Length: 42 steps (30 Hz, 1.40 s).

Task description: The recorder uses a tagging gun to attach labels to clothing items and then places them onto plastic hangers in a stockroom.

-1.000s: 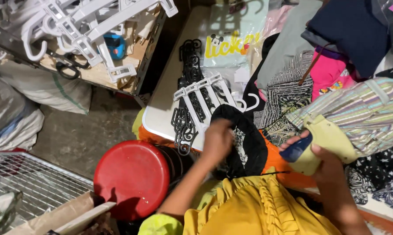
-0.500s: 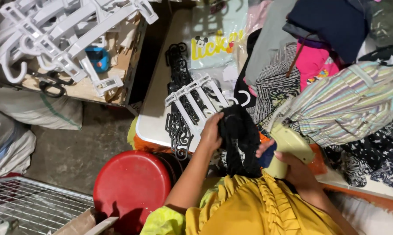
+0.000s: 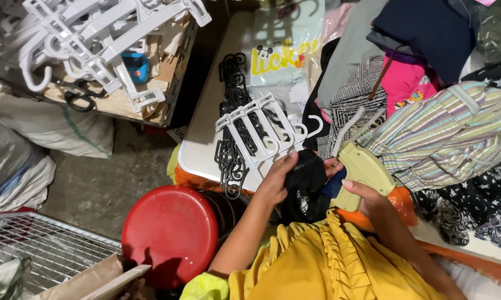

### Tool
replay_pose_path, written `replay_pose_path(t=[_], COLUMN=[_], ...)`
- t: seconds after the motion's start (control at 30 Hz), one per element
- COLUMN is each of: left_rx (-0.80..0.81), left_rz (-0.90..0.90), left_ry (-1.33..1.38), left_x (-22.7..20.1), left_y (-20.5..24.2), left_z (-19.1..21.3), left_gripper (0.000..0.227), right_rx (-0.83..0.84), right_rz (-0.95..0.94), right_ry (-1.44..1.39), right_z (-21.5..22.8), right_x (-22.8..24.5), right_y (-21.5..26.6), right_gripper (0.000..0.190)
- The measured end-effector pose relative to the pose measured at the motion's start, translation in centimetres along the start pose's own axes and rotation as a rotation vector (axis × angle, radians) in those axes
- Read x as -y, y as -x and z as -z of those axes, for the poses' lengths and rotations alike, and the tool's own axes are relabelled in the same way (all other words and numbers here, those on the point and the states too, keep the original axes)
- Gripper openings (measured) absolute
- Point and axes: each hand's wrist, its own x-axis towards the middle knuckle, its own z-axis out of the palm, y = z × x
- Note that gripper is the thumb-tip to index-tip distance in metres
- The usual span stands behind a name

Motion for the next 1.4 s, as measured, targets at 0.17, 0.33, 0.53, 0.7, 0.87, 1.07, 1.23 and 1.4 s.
replay_pose_path(t=[0.17,0.33,0.53,0.7,0.87,1.07,1.23,1.4], left_rx=[0.079,0.151,0.124,-0.046,0.009,0.095,0.107,-0.127], left_rz=[-0.066,-0.077,-0.263,-0.269,-0.184,0.046,0.039,-0.075], left_ry=[-0.164,-0.263,-0.457,-0.604,-0.607,-0.443,-0.556,-0.504], left_x=[0.1,0.1,-0.1,-1.1,1.0,1.6,1.1,0.7], left_y=[0.5,1.0,1.1,1.1,-1.6,-1.1,-0.7,-0.5], left_z=[-0.7,-1.5,-1.5,-2.7,-0.7,-2.0,-1.6,-2.1], left_gripper=[0.024,0.022,0.020,0.028,0.033,0.041,0.033,0.029], right_rx=[-0.087,0.056,0.071,-0.059,-0.094,-0.070,-0.064,-0.127], right_rz=[0.012,-0.008,-0.030,0.018,0.030,0.096,0.110,0.100], right_ry=[0.205,0.401,0.303,0.302,0.388,0.420,0.533,0.654], right_z=[2.1,3.1,4.1,2.5,2.9,3.0,1.8,-1.0], right_x=[-0.2,0.4,0.7,4.3,4.0,3.8,4.3,5.5], right_y=[-0.4,-2.1,-2.5,-2.4,-2.8,-3.2,-3.0,-1.9], right_gripper=[0.046,0.051,0.043,0.032,0.036,0.040,0.037,0.036])
